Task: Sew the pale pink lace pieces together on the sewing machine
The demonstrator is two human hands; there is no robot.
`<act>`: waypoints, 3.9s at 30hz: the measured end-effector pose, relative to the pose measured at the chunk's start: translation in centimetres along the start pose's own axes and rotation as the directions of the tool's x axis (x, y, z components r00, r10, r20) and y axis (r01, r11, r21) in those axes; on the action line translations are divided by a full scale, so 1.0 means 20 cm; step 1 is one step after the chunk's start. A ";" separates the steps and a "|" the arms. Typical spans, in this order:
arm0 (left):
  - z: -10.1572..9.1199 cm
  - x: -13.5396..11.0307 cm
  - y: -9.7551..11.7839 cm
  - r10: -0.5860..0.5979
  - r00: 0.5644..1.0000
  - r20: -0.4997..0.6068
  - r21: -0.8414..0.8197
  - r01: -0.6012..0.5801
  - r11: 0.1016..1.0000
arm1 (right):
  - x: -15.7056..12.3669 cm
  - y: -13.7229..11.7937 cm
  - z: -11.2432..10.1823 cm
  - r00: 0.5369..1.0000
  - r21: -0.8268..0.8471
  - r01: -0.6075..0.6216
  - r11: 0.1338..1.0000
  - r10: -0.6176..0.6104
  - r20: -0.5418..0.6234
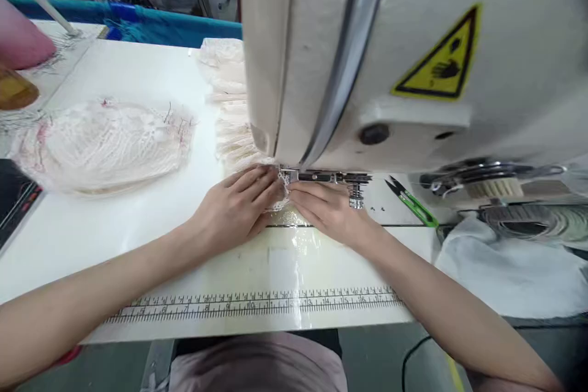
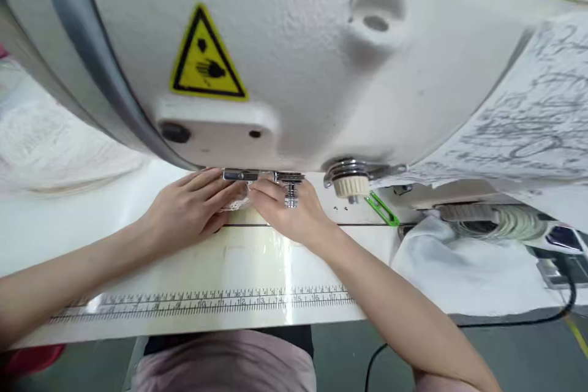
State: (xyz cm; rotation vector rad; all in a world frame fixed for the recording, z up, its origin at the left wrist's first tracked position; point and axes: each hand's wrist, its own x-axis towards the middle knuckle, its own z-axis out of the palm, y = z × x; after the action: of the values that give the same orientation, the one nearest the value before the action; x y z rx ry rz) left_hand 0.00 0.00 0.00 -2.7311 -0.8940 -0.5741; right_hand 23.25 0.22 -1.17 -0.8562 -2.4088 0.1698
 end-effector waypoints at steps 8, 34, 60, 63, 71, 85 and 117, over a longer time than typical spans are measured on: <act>-0.01 0.01 0.01 -0.002 1.000 0.009 0.023 0.001 1.000 | 0.03 -0.02 -0.06 0.998 -0.110 -0.039 0.993 0.034 -0.047; -0.05 0.01 -0.05 0.100 0.994 -0.051 0.015 -0.099 0.995 | 0.01 -0.03 -0.01 0.995 -0.333 0.079 0.940 -0.055 0.081; -0.03 0.01 -0.05 0.060 0.998 -0.035 0.003 -0.060 0.998 | 0.03 -0.10 -0.01 0.991 -0.362 0.135 0.922 -0.129 0.043; -0.03 0.01 -0.04 0.058 0.997 -0.047 0.012 -0.058 0.998 | 0.03 -0.10 -0.01 0.992 -0.372 0.123 0.920 -0.118 0.037; -0.03 0.02 -0.03 0.017 0.999 -0.049 -0.014 -0.017 1.000 | 0.02 -0.08 -0.02 0.996 -0.371 0.094 0.924 -0.087 0.034; -0.02 0.01 -0.02 -0.019 1.000 -0.019 -0.055 0.018 0.998 | 0.00 -0.04 -0.02 0.997 -0.326 0.075 0.942 -0.076 0.010; -0.01 0.02 0.00 0.037 0.998 -0.048 0.058 -0.035 0.998 | 0.00 -0.02 0.01 0.999 -0.309 -0.038 0.950 0.040 0.003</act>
State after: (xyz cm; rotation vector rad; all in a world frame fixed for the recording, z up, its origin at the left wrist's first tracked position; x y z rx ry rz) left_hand 0.23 0.17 0.27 -2.6648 -0.8349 -0.5966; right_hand 22.93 -0.06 -1.26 -1.0428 -2.4658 -0.1955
